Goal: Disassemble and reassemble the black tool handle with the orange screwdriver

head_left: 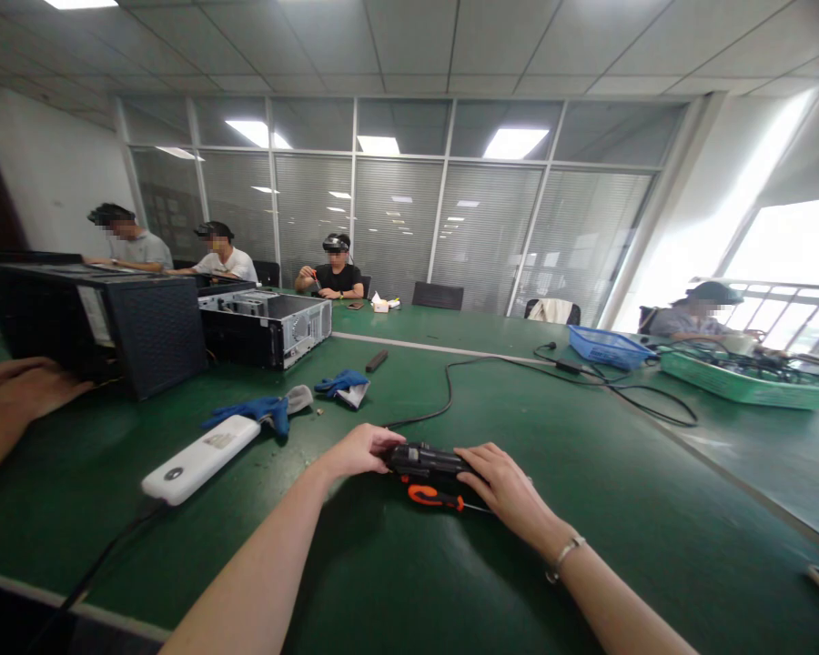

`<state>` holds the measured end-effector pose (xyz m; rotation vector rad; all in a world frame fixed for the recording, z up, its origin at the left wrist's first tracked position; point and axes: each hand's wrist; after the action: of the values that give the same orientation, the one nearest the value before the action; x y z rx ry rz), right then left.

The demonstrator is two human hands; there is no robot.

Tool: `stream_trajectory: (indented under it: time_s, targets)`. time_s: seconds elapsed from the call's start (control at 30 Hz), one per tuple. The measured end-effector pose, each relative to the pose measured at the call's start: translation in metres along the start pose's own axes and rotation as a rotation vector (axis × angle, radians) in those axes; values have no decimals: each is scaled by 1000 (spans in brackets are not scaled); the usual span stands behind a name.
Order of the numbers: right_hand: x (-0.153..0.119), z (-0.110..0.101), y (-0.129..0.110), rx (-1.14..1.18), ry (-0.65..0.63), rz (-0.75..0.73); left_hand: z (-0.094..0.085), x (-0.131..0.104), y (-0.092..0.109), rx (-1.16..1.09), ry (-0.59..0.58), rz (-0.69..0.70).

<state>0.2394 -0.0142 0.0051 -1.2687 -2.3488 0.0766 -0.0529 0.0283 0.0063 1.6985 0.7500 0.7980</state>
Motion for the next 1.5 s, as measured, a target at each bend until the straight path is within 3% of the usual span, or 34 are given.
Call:
stream_trajectory:
  time_s: [0.13,0.3,0.47,0.83,1.0,1.2,1.4,1.5]
  targets:
    - [-1,-2,6,15,10,17,0,-4,8,-33,-93,30]
    - [-1,-5,1,-5,-17,-29,-1,-5,6,78,-26,17]
    - [1,-4,-4,-47,-20,-25,0,-6,8,149,-82,34]
    - [2,-3,0,-20,1,-29,5,-7,14,52,-114,19]
    - [3,-1,-2,-42,-9,-46,2,-6,13,227,-85,-23]
    - [3,2,0,-69,-27,-2,0,-4,13,543,-57,33]
    - [3,1,0,-74,-57,21,5,-5,16,673,32,22]
    - [3,3,1,-69,-49,26,10,-5,15,684,16,64]
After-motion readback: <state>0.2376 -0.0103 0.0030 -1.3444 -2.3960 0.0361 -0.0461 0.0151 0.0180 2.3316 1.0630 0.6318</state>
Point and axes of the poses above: each hand's wrist, its own x-axis towards the middle knuckle, its own z-axis out of the palm, y = z × x, and after that the axes turned 4 degrees about z, right-handed
